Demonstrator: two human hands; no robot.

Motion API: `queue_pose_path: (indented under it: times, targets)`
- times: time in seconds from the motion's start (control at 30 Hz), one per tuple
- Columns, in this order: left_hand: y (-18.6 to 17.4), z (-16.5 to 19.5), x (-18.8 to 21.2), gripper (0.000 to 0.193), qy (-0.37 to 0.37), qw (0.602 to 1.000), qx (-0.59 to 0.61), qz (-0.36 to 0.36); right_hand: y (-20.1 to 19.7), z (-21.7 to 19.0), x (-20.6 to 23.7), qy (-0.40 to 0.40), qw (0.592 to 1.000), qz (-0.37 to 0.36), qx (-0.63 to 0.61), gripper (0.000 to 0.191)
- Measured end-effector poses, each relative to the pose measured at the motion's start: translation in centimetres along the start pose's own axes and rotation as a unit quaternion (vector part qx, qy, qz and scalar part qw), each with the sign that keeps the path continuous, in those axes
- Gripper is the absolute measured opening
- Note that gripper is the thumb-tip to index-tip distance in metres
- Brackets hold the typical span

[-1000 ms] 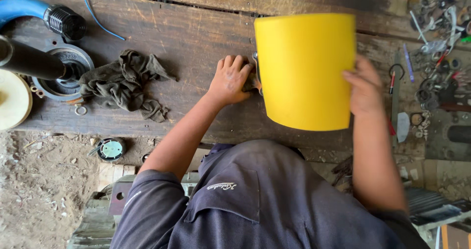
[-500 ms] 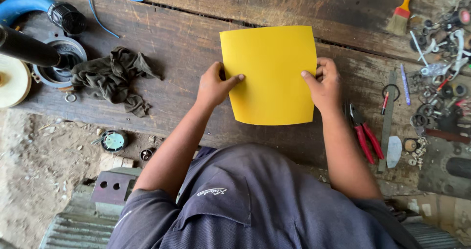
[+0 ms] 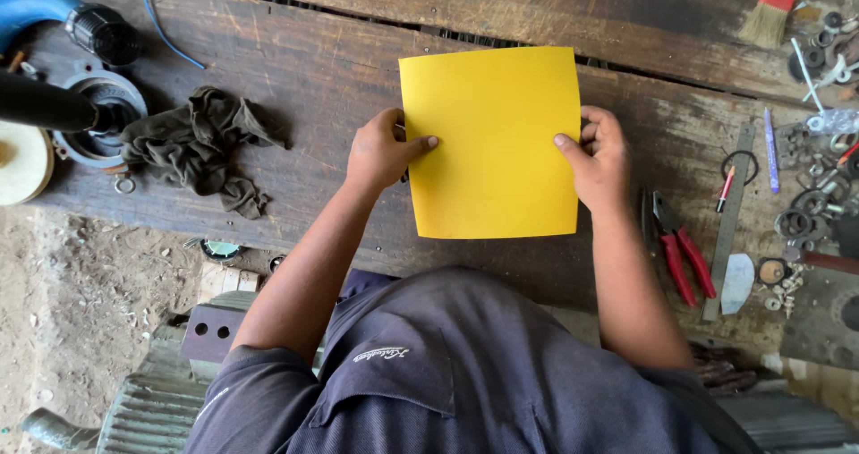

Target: The person cuts a large yellow sheet with scissors, folds it, and wraps it around a cast metal pump part on the workbench, pressing the paper around the part with both hands.

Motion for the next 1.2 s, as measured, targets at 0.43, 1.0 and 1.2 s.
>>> queue_pose_path:
  times: [0.43,1.0,1.2]
  targets:
    - [1.1,-1.3,-5.3,0.038,0.044,0.909,0.342,-0.233,0.2,-3.1,1.1,0.02,0.996,0.051,-0.065,0.048]
    - [1.0,1.3,6.0,0.036,0.317,0.905,0.168,-0.23,8.7,-17.9,0.0,-0.061,0.888,-0.15,0.431,0.042]
    - [3.4,-1.5,1.1,0.032,0.166,0.891,0.324,-0.271,2.7,-11.4,1.8,0.03,0.952,0.125,0.278,0.051]
Point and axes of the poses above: each hand's wrist, its own x-axis away from the middle knuckle, its own y-axis out of the palm, z = x × y, the point moved 6 cm from there along -x, towards the middle knuckle, and after that the axes turned 13 degrees about -x, right-handed, at the moved point
